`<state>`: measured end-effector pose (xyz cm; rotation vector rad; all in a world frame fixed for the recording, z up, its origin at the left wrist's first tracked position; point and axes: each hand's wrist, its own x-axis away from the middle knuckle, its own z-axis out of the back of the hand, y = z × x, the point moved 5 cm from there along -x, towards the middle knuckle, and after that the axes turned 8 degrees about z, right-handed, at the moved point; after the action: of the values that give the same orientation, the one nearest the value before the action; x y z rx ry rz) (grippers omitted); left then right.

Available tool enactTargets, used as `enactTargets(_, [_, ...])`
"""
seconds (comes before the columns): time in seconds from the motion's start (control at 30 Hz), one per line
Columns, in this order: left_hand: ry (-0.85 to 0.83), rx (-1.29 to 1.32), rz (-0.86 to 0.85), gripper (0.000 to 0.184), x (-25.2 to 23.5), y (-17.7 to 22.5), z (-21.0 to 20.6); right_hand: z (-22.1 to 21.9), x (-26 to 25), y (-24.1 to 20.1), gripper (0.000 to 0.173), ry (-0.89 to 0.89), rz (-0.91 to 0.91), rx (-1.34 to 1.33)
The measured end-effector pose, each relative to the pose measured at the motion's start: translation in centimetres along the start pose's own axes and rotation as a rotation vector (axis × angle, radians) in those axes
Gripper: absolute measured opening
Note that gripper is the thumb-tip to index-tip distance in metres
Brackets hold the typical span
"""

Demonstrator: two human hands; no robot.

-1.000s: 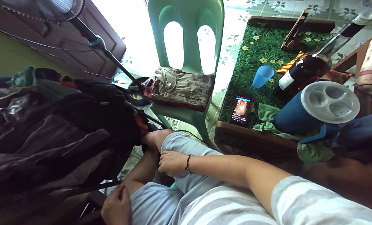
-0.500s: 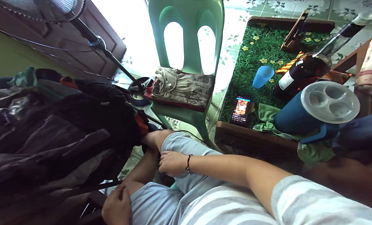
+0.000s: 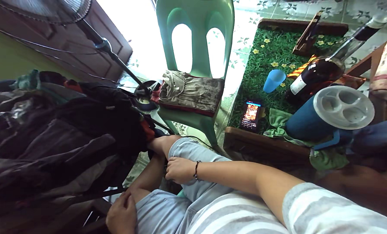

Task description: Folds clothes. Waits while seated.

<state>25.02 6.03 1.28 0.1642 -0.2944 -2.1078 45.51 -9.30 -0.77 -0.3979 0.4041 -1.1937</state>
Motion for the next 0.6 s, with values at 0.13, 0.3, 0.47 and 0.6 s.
enactTargets(0.13, [-0.004, -0.013, 0.002, 0.034, -0.02, -0.07, -0.04, -0.01, 0.00, -0.02, 0.013, 0.011, 0.006, 0.004])
enactTargets(0.3, [0.003, 0.000, 0.009, 0.033, -0.03, -0.05, 0.00, -0.02, -0.05, 0.00, 0.014, 0.007, 0.005, -0.001])
enactTargets(0.47, [-0.003, 0.000, 0.005, 0.033, -0.06, -0.18, 0.02, 0.01, -0.14, -0.04, 0.014, 0.003, 0.005, -0.004])
enactTargets(0.6, [0.003, -0.006, -0.004, 0.033, -0.15, -0.05, 0.36, 0.16, -0.30, -0.12, 0.015, 0.006, -0.006, -0.023])
